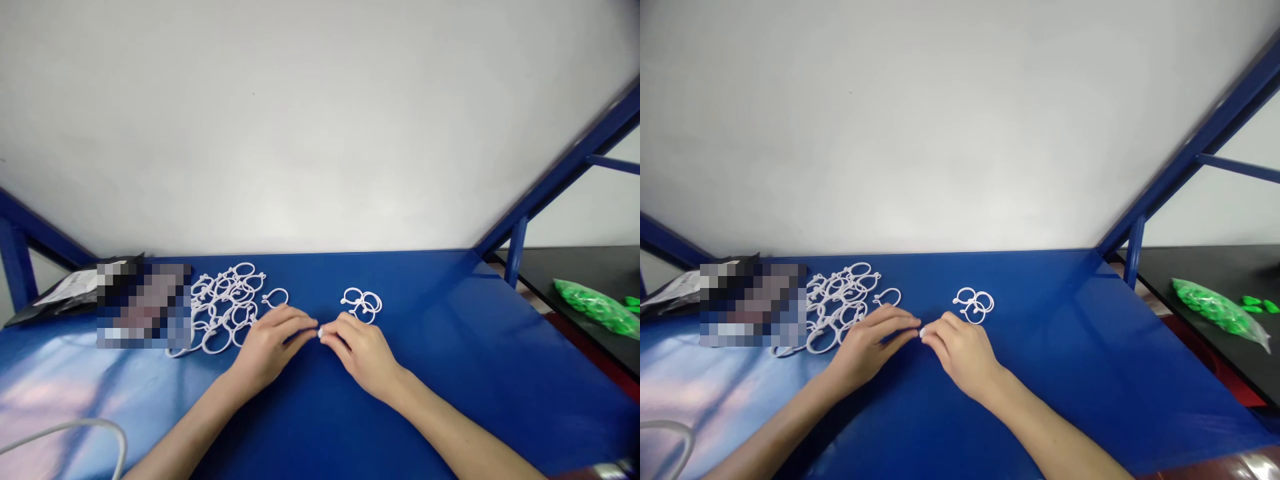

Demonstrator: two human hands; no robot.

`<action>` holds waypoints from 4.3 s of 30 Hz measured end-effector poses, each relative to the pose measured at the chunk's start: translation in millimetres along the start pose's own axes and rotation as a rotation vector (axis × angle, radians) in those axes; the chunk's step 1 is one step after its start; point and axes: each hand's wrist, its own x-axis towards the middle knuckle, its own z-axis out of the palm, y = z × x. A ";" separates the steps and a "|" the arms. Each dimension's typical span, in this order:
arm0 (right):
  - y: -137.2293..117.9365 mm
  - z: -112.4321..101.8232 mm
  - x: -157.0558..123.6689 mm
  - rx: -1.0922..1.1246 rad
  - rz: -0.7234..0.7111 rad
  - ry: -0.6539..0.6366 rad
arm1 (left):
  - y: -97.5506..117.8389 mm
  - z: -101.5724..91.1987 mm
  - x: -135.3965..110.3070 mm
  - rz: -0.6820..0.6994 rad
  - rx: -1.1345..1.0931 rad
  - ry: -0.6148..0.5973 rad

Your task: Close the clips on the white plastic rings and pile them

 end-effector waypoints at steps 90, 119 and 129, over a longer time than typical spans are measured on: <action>-16.4 2.1 7.3 0.508 0.390 0.043 | 24.0 8.1 1.4 -0.692 -0.797 -0.193; 15.0 -10.7 10.1 -0.119 0.047 0.175 | -22.1 -18.1 5.9 -0.393 0.494 0.003; 14.8 -7.3 8.9 -0.219 0.139 0.127 | -28.3 -23.3 9.3 -0.455 0.489 -0.075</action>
